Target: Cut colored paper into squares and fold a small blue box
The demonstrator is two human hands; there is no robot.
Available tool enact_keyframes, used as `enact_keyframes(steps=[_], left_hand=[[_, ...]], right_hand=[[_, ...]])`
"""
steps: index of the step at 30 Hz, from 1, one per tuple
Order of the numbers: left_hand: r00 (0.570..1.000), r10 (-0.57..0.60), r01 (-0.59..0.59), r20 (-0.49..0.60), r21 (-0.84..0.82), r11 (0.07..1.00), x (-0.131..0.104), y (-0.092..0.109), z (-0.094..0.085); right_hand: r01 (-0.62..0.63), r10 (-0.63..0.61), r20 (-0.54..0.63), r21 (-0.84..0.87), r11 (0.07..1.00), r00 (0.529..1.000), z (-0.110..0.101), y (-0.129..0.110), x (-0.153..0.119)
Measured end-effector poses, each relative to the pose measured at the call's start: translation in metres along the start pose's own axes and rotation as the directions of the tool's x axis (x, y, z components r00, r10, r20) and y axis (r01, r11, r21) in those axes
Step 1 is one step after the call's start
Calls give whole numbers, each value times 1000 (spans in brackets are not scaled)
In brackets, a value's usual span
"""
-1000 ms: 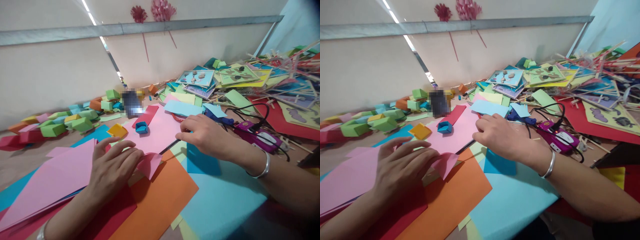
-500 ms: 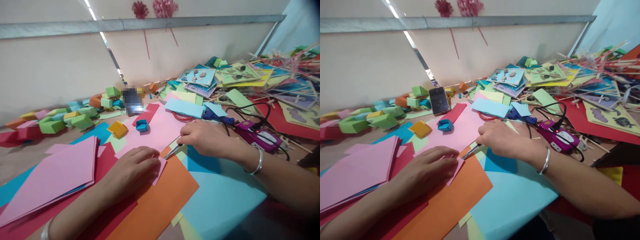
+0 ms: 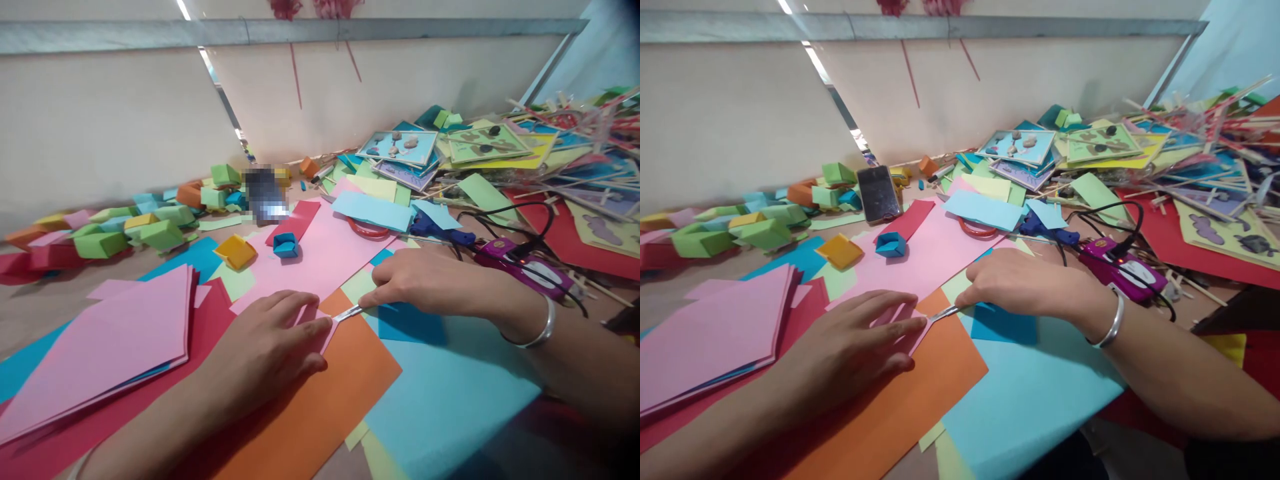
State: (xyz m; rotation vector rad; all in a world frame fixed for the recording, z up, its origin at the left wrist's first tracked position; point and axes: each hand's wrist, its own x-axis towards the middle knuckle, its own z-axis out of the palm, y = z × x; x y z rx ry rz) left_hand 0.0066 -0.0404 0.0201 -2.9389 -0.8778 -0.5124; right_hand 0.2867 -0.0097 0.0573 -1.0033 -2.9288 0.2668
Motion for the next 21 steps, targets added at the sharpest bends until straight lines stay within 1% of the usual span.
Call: enact_keyframes(steps=[2, 5, 6, 10, 11, 13, 16, 18, 21], left_hand=[[999, -31, 31, -7, 4, 999, 0, 4, 1], [995, -103, 103, 0, -18, 995, 1, 8, 2], [992, -121, 122, 25, -35, 992, 2, 8, 2], [968, -145, 182, 205, -174, 968, 3, 6, 3], [959, -153, 204, 237, -207, 957, 3, 5, 3], [946, -182, 251, 269, -247, 936, 3, 4, 3], [925, -225, 313, 307, -277, 909, 4, 2, 4], [909, -256, 355, 330, -287, 890, 4, 2, 4], [887, -284, 400, 363, -301, 865, 5, 1, 4]], right_hand=[[-25, 25, 19, 12, 1000, 1000, -2, -3, 2], [-94, 90, 94, 39, 995, 992, -6, -8, 6], [-107, 100, 121, 49, 993, 988, -7, -10, 7], [-108, 100, 176, 40, 993, 979, -9, -14, 11], [-91, 86, 177, 18, 996, 980, -8, -15, 11], [-19, 26, 161, -46, 999, 987, -6, -16, 10], [103, -91, 93, -131, 986, 991, -1, -17, 6], [133, -125, 57, -152, 979, 990, 3, -17, 3], [143, -138, 42, -159, 977, 990, 6, -17, 1]])
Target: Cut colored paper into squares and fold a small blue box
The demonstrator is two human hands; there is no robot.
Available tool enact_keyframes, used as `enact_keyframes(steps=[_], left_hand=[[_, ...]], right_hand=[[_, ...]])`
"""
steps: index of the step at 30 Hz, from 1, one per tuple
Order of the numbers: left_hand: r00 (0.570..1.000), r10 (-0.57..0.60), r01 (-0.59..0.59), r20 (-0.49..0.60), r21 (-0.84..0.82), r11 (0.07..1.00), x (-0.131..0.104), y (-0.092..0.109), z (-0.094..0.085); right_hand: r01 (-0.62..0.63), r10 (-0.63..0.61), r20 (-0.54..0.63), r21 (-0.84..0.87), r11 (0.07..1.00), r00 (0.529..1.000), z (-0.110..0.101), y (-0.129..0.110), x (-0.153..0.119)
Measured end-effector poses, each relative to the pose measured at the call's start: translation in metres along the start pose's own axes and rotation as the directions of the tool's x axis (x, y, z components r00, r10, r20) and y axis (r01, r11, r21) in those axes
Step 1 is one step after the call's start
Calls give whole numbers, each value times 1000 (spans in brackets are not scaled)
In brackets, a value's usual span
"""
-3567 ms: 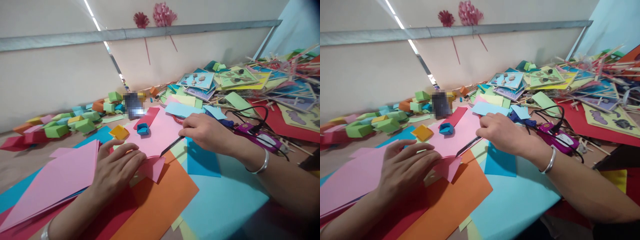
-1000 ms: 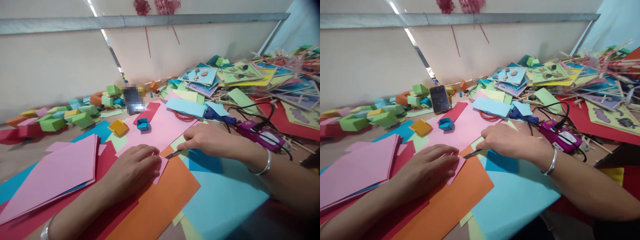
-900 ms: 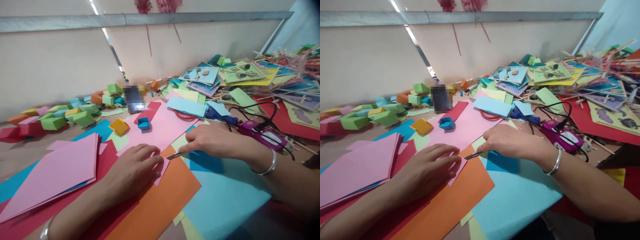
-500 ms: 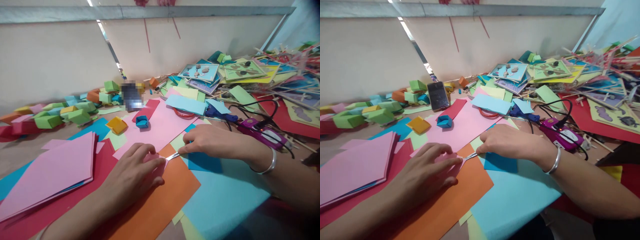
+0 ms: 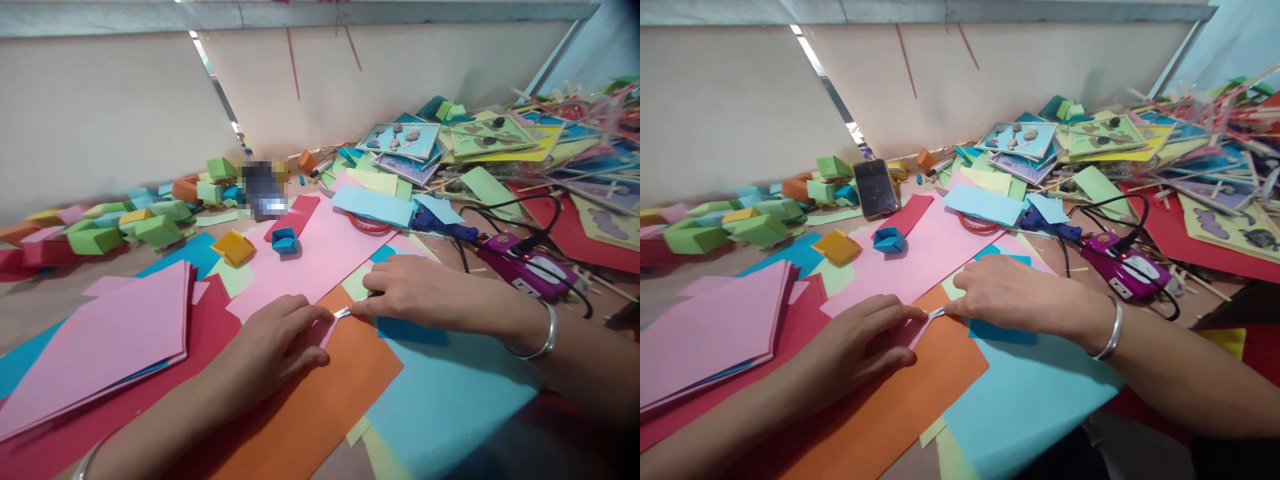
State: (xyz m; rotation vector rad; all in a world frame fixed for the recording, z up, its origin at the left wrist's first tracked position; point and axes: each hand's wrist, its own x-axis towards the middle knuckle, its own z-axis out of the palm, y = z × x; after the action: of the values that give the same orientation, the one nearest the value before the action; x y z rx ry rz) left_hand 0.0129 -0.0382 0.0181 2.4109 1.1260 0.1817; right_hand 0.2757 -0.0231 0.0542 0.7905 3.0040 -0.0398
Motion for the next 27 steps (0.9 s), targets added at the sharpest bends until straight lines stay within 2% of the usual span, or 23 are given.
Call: enact_keyframes(steps=[3, 9, 15, 20, 24, 27], left_hand=[[1000, -22, 23, 16, -11, 1000, 1, 0, 0], [998, -44, 44, 38, -21, 999, 0, 1, -1], [997, -61, 62, 46, -20, 998, 0, 2, -1], [998, -53, 54, 44, -34, 998, 2, 2, 0], [997, -26, 30, 66, -65, 997, -1, 0, -6], [993, 8, 5, 118, -111, 994, -5, -1, -14]], right_hand=[[-10, 10, 16, 26, 1000, 1000, -1, 1, 1], [-111, 99, 103, 124, 986, 990, -7, 3, 5], [32, -32, 0, 27, 999, 999, -2, -4, 1], [22, -21, 75, -3, 1000, 997, -7, -20, 4], [12, -12, 132, 5, 1000, 991, -10, -25, 7], [21, -23, 97, 27, 999, 995, -8, -23, 5]])
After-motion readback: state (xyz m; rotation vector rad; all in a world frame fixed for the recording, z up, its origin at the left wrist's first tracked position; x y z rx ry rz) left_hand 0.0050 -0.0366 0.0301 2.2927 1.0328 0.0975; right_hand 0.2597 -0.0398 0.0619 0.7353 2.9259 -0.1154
